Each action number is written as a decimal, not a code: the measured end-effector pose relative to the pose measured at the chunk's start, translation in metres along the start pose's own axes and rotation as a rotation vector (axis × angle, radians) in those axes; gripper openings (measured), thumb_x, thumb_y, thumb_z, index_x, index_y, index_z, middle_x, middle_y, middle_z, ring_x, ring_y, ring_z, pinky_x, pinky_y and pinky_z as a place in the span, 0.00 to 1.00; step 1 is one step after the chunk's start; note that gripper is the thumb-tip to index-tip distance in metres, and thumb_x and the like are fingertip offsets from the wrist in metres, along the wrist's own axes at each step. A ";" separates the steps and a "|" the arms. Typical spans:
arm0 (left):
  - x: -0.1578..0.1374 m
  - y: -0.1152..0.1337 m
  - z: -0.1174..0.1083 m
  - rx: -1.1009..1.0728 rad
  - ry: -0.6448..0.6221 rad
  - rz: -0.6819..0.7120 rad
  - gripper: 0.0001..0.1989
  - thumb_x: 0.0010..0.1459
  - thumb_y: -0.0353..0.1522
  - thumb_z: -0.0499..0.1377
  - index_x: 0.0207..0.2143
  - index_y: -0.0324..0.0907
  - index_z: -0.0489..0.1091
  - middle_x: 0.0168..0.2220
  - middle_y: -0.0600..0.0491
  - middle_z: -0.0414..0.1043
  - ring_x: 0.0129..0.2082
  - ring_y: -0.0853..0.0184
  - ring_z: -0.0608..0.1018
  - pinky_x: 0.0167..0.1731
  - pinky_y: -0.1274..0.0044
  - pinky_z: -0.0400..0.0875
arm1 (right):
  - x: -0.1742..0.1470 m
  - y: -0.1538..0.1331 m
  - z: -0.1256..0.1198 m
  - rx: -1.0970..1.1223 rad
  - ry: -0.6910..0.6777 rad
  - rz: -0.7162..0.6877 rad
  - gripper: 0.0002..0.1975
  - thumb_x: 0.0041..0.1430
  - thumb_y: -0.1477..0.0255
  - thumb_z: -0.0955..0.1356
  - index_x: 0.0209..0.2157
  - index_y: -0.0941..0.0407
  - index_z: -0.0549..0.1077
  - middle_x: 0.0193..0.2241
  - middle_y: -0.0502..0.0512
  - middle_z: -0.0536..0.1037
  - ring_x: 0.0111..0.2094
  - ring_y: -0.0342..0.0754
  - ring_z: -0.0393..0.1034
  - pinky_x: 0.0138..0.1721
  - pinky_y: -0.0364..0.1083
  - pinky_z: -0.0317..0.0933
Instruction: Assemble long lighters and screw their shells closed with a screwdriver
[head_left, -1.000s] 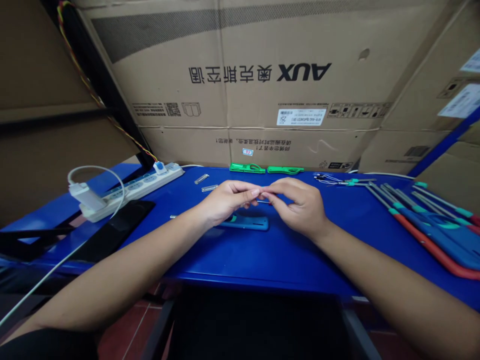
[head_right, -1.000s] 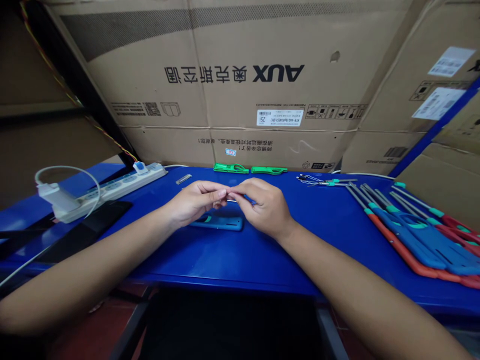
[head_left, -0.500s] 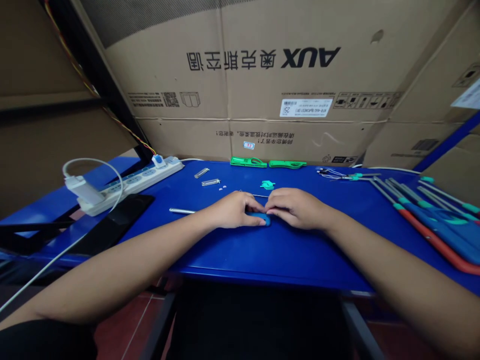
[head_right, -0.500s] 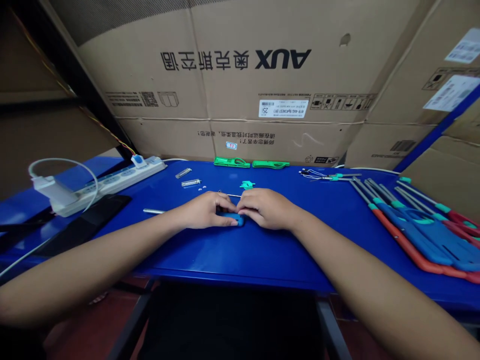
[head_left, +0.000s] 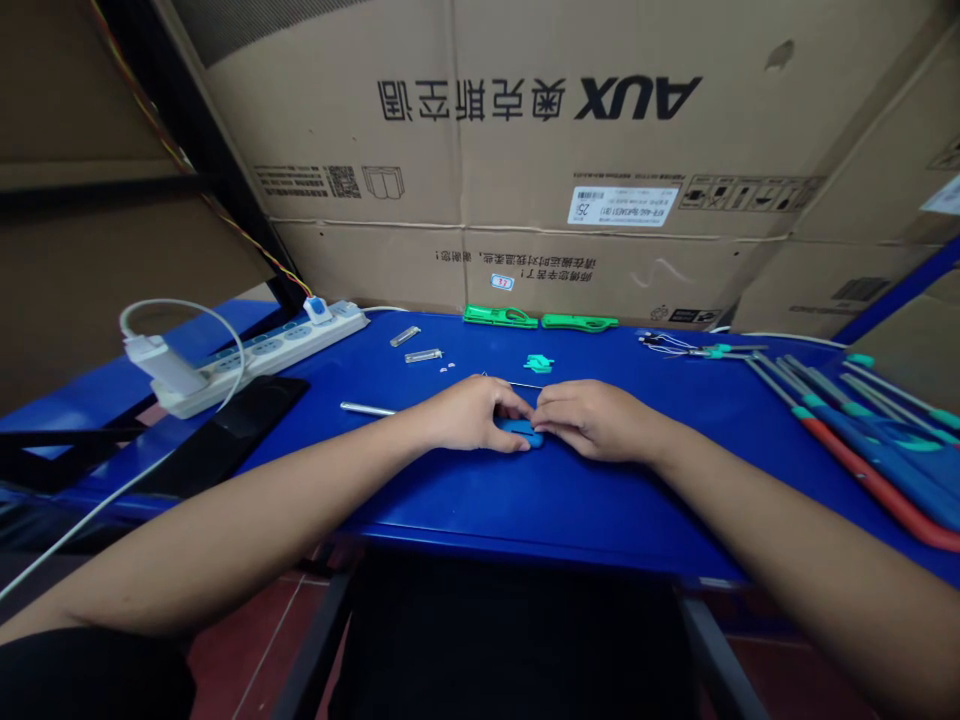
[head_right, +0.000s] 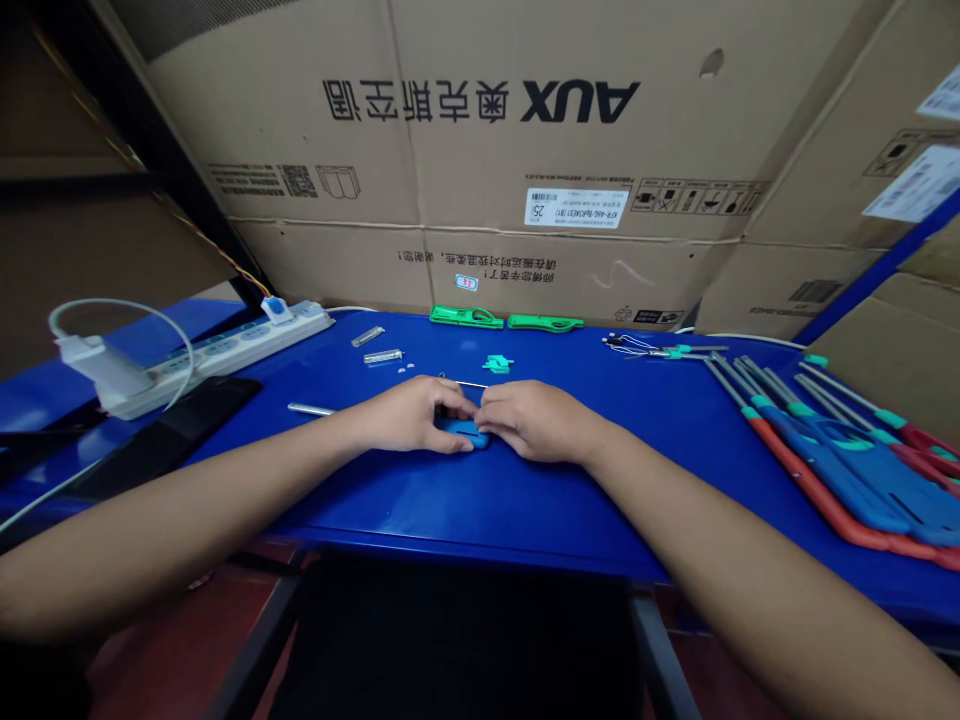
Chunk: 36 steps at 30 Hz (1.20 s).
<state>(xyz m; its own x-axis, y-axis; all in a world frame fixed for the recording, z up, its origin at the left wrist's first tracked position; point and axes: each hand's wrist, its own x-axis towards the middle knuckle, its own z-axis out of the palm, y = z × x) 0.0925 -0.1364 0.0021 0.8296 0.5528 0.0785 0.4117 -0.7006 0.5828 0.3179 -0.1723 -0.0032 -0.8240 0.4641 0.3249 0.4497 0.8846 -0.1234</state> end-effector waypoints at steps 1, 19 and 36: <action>0.000 0.000 0.000 0.007 -0.002 0.001 0.17 0.51 0.38 0.68 0.44 0.45 0.79 0.32 0.55 0.75 0.33 0.69 0.74 0.35 0.78 0.66 | 0.000 0.000 0.000 0.000 0.003 -0.005 0.15 0.69 0.73 0.60 0.37 0.58 0.78 0.33 0.57 0.78 0.34 0.47 0.70 0.36 0.45 0.64; 0.000 0.001 0.002 0.062 0.001 0.009 0.19 0.51 0.37 0.68 0.47 0.43 0.78 0.37 0.52 0.76 0.39 0.65 0.77 0.44 0.73 0.69 | -0.007 -0.005 -0.018 -0.154 -0.113 -0.045 0.14 0.67 0.72 0.62 0.44 0.56 0.79 0.37 0.58 0.81 0.36 0.48 0.74 0.37 0.48 0.65; 0.001 0.007 0.005 0.201 0.040 0.068 0.18 0.51 0.37 0.68 0.44 0.41 0.76 0.37 0.52 0.74 0.37 0.64 0.77 0.41 0.73 0.69 | -0.002 -0.013 -0.016 -0.250 -0.134 -0.108 0.12 0.65 0.75 0.63 0.40 0.60 0.79 0.32 0.59 0.81 0.32 0.50 0.74 0.34 0.49 0.63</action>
<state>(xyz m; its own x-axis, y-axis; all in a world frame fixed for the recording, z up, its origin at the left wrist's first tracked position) 0.0979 -0.1432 0.0021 0.8439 0.5160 0.1469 0.4257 -0.8106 0.4022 0.3197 -0.1857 0.0129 -0.9022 0.3846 0.1954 0.4144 0.8985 0.1451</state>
